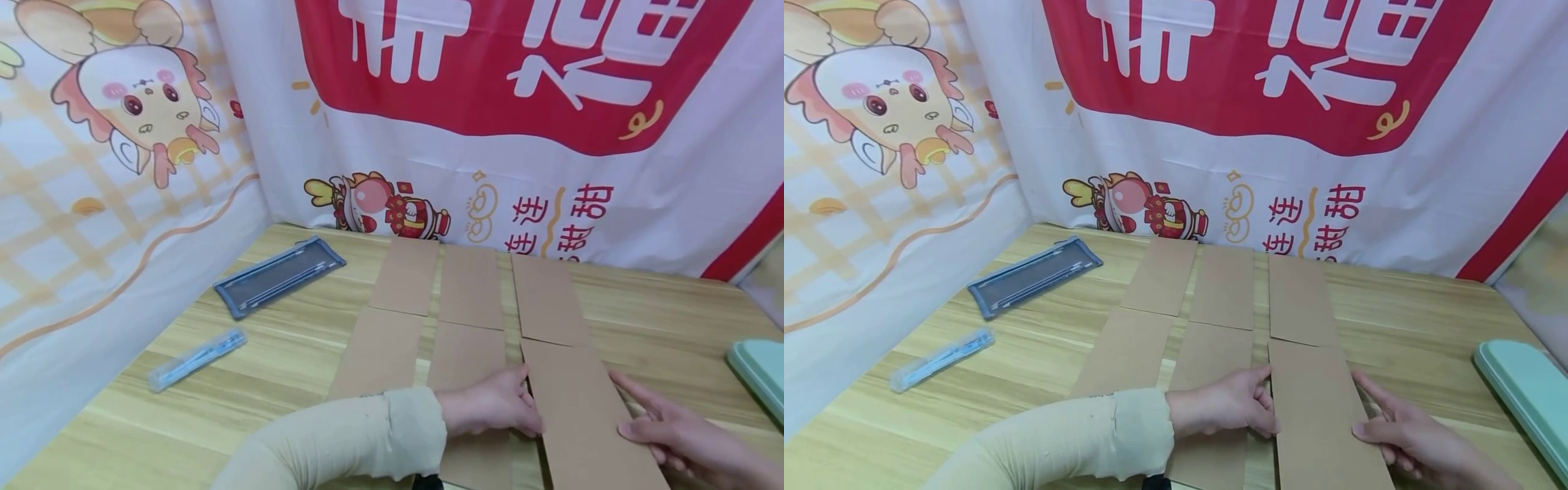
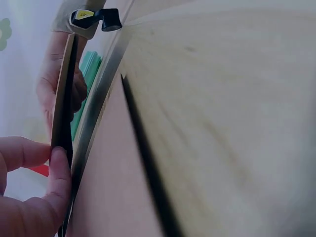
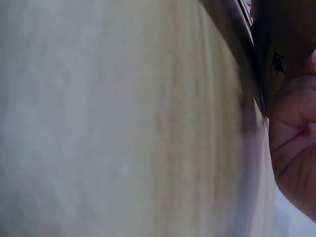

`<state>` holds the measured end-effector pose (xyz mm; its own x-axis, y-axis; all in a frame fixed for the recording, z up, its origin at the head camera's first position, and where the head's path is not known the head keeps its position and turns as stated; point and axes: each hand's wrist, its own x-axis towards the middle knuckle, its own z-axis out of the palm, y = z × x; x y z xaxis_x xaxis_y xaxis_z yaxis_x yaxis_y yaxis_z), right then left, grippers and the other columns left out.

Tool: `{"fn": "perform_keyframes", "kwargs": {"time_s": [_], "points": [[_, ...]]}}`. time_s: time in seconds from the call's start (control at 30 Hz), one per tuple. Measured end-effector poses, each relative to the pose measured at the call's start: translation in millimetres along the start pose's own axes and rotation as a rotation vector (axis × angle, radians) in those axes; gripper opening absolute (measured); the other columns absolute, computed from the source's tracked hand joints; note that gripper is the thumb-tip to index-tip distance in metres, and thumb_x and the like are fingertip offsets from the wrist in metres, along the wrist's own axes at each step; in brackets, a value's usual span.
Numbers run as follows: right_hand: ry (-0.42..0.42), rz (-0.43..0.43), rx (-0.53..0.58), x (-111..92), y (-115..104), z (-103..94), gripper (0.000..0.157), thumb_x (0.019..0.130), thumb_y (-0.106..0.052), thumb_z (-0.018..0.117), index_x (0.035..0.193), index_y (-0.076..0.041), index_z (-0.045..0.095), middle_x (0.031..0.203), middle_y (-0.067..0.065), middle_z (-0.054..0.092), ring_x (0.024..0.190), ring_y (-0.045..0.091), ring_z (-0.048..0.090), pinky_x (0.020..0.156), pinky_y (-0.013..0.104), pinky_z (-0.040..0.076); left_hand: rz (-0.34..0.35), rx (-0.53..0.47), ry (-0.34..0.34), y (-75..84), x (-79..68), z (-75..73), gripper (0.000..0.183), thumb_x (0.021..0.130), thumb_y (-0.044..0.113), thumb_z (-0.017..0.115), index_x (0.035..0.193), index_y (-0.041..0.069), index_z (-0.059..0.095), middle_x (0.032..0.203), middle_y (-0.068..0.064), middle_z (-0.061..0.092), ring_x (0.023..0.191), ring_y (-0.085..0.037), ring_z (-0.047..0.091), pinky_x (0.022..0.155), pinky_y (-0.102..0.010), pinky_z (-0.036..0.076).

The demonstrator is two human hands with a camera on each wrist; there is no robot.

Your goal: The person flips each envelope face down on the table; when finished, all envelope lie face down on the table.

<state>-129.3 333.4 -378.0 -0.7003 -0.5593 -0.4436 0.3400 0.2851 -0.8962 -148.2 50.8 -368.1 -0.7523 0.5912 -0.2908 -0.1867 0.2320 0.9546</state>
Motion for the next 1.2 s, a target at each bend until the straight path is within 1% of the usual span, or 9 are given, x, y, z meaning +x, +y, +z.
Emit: {"fn": "perform_keyframes", "kwargs": {"time_s": [0.07,0.1,0.27,0.47,0.6,0.67,0.8,1.03,1.2], "points": [[-0.008,0.011,0.008,0.7,0.7,0.7,0.08,0.098,-0.014,0.039,0.137,-0.013,-0.03,0.059,-0.003,0.049,0.046,0.004,0.038,0.039,0.018,0.026,-0.001,0.0,-0.002,-0.6,1.0,-0.2,0.086,0.073,-0.016,0.062,0.145,-0.003,0.016,0.07,-0.006,0.061,0.061,-0.021,0.062,0.063,-0.028,0.056],[-0.013,0.015,0.012,1.1,1.2,1.0,0.08,0.098,-0.014,0.04,0.136,-0.012,-0.031,0.059,-0.003,0.049,0.045,0.004,0.038,0.04,0.018,0.029,0.0,-0.007,-0.003,-1.0,1.5,-0.3,0.086,0.072,-0.016,0.061,0.145,-0.003,0.016,0.069,-0.006,0.06,0.06,-0.019,0.061,0.063,-0.028,0.056],[0.0,0.028,-0.001,1.6,4.1,2.7,0.083,0.097,-0.015,0.043,0.137,-0.013,-0.03,0.059,-0.003,0.05,0.044,0.005,0.038,0.04,0.018,0.031,0.0,-0.048,-0.018,-2.7,2.5,-2.1,0.085,0.071,-0.019,0.059,0.144,-0.003,0.019,0.069,-0.006,0.059,0.061,-0.018,0.06,0.064,-0.029,0.056],[0.099,0.116,-0.048,2.4,0.9,6.6,0.087,0.096,-0.025,0.046,0.138,-0.011,-0.029,0.061,-0.003,0.048,0.044,0.007,0.037,0.041,0.018,0.035,-0.031,-0.039,-0.047,0.1,2.6,-4.9,0.081,0.074,-0.017,0.059,0.144,-0.003,0.02,0.075,-0.015,0.065,0.075,-0.033,0.067,0.066,-0.031,0.057],[0.15,0.162,-0.082,3.7,-2.8,9.9,0.088,0.096,-0.032,0.046,0.14,-0.008,-0.026,0.061,-0.003,0.047,0.044,0.007,0.036,0.041,0.017,0.036,-0.065,0.007,-0.067,2.9,2.2,-5.9,0.08,0.076,-0.013,0.059,0.144,-0.001,0.02,0.074,-0.017,0.066,0.07,-0.028,0.067,0.063,-0.03,0.057],[0.165,0.166,-0.1,4.3,-3.8,11.5,0.088,0.096,-0.033,0.047,0.14,-0.008,-0.025,0.061,-0.003,0.046,0.044,0.007,0.036,0.041,0.017,0.036,-0.076,0.041,-0.07,3.7,1.8,-5.8,0.079,0.076,-0.011,0.06,0.144,-0.001,0.021,0.072,-0.017,0.067,0.064,-0.025,0.065,0.061,-0.029,0.057],[0.181,0.158,-0.123,5.1,-4.0,13.9,0.088,0.095,-0.033,0.048,0.142,-0.008,-0.023,0.06,-0.004,0.045,0.043,0.006,0.034,0.04,0.016,0.036,-0.083,0.058,-0.077,3.9,0.2,-5.0,0.078,0.078,-0.01,0.061,0.143,-0.004,0.02,0.07,-0.02,0.066,0.061,-0.025,0.064,0.058,-0.029,0.056],[0.19,0.155,-0.132,6.1,-2.6,14.4,0.089,0.094,-0.033,0.049,0.143,-0.008,-0.021,0.059,-0.004,0.045,0.043,0.006,0.034,0.04,0.016,0.036,-0.09,0.03,-0.087,3.4,-2.4,-5.4,0.077,0.079,-0.009,0.061,0.144,-0.003,0.02,0.072,-0.02,0.066,0.063,-0.026,0.065,0.061,-0.029,0.057],[0.202,0.145,-0.165,6.6,-4.5,17.6,0.089,0.094,-0.033,0.049,0.143,-0.008,-0.021,0.058,-0.004,0.046,0.041,0.006,0.033,0.038,0.016,0.034,-0.06,-0.001,-0.109,2.0,-5.2,-10.9,0.077,0.08,-0.008,0.06,0.144,-0.003,0.018,0.074,-0.017,0.066,0.067,-0.025,0.065,0.064,-0.029,0.057]]}}
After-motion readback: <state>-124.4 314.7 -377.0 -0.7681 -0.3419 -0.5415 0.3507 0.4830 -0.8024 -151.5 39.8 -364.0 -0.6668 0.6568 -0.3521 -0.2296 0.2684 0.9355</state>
